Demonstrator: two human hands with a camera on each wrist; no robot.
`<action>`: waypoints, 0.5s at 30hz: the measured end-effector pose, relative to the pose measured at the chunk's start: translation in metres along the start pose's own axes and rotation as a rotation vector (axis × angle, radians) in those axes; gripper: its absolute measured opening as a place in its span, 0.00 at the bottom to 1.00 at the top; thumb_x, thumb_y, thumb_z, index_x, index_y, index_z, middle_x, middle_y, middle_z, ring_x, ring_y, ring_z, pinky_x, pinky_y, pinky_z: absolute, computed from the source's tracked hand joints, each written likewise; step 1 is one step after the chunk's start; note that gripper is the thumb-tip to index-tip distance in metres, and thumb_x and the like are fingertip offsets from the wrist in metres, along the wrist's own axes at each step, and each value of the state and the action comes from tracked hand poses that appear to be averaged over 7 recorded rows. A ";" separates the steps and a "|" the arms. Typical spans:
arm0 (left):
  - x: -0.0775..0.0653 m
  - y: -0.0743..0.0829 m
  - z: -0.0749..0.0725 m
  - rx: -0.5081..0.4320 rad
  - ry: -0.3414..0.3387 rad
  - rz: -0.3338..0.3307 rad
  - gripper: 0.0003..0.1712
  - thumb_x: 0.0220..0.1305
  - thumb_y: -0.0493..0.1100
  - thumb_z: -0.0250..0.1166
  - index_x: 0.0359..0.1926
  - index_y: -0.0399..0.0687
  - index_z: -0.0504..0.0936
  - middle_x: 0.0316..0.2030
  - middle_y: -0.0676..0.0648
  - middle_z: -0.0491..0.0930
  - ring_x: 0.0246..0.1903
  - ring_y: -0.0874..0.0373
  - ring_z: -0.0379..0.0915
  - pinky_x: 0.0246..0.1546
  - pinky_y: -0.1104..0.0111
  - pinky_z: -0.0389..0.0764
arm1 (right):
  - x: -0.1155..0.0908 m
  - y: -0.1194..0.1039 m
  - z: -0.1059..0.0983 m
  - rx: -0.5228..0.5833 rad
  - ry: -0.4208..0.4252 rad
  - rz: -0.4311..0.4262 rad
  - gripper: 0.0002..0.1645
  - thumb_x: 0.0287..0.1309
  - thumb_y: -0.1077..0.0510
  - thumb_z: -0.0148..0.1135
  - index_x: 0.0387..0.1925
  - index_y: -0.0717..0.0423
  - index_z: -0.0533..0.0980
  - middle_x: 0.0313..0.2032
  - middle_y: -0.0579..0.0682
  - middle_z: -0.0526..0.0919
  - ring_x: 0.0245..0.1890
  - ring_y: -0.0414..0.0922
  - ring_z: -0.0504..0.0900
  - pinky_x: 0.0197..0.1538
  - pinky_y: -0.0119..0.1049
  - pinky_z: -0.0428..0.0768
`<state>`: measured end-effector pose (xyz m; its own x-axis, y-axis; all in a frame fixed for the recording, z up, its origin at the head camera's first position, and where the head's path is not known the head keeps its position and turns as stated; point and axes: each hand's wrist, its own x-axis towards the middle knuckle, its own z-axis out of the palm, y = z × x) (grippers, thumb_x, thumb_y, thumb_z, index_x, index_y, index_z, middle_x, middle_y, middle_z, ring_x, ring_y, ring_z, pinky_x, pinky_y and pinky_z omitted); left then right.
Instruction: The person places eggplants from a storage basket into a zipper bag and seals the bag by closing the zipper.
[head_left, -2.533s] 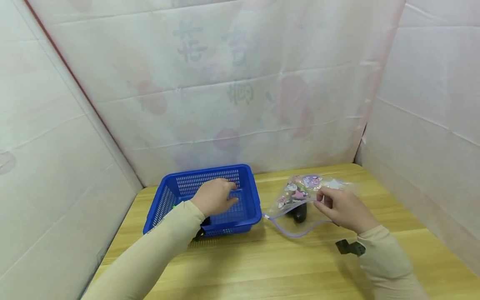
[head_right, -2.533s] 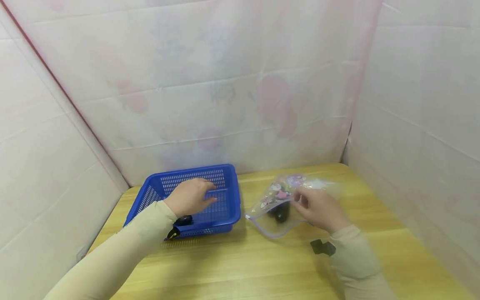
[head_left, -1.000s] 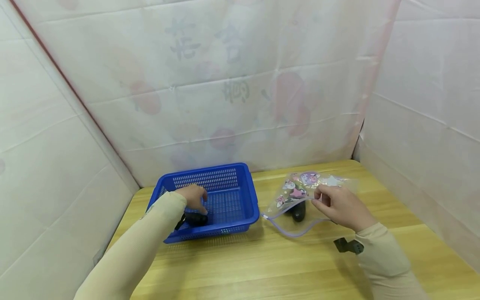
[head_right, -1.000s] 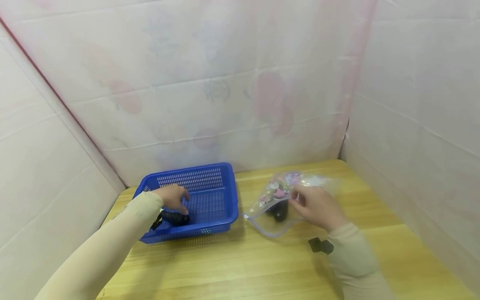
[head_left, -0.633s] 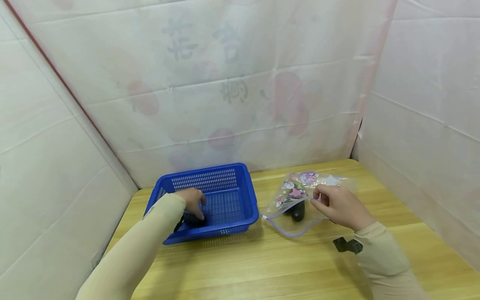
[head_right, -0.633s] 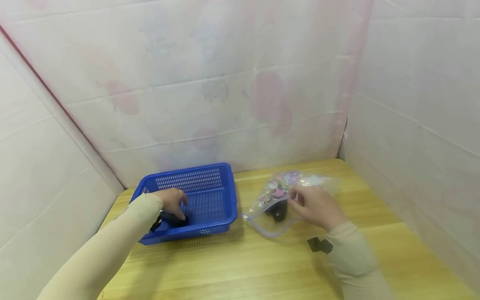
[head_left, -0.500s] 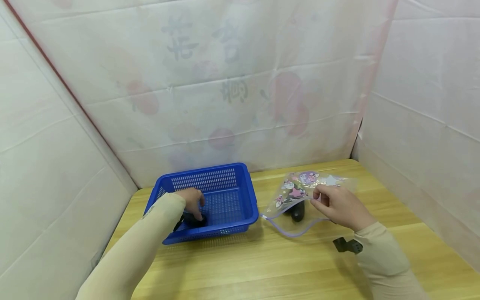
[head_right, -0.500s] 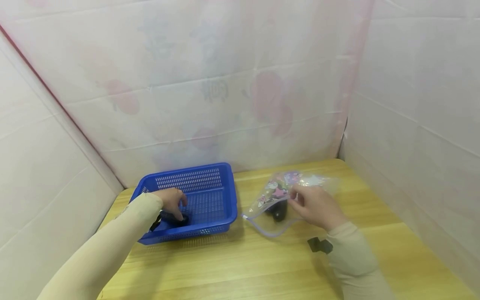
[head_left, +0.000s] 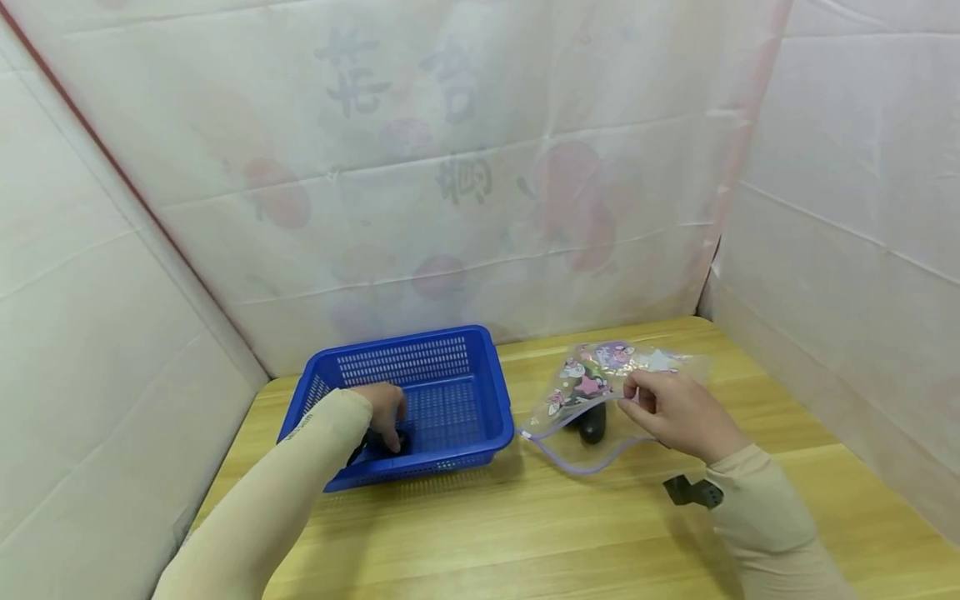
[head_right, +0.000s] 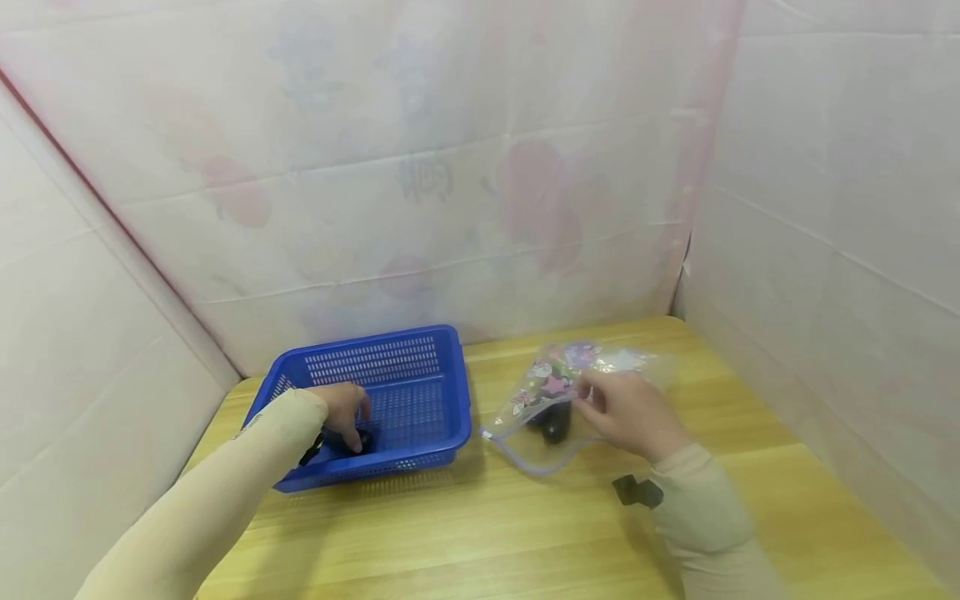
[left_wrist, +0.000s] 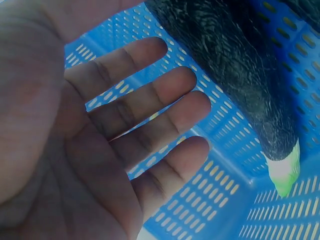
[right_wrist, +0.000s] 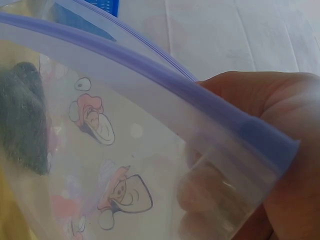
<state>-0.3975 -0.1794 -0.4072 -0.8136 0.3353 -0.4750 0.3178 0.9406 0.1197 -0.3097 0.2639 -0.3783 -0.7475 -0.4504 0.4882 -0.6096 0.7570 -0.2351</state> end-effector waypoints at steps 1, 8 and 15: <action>0.001 0.000 0.001 0.005 -0.001 0.003 0.27 0.42 0.53 0.80 0.45 0.52 0.84 0.46 0.50 0.79 0.46 0.52 0.76 0.42 0.57 0.79 | 0.000 0.000 0.000 0.000 0.001 -0.001 0.13 0.52 0.62 0.70 0.27 0.43 0.73 0.17 0.31 0.66 0.16 0.29 0.63 0.20 0.27 0.66; 0.005 0.000 0.003 0.019 -0.017 0.001 0.25 0.41 0.51 0.80 0.42 0.54 0.84 0.40 0.53 0.79 0.41 0.55 0.76 0.39 0.58 0.80 | -0.001 0.001 0.001 0.003 0.003 -0.008 0.12 0.51 0.62 0.70 0.27 0.44 0.74 0.18 0.31 0.66 0.17 0.29 0.63 0.21 0.27 0.67; 0.005 0.001 0.005 0.007 -0.021 0.010 0.21 0.41 0.49 0.81 0.38 0.56 0.83 0.37 0.55 0.78 0.38 0.58 0.75 0.38 0.60 0.80 | -0.001 0.002 0.002 0.001 0.005 -0.009 0.12 0.52 0.61 0.70 0.27 0.43 0.74 0.18 0.31 0.66 0.17 0.29 0.62 0.21 0.27 0.66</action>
<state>-0.3988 -0.1774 -0.4140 -0.8000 0.3438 -0.4917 0.3294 0.9367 0.1190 -0.3113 0.2649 -0.3812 -0.7407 -0.4551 0.4942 -0.6167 0.7524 -0.2315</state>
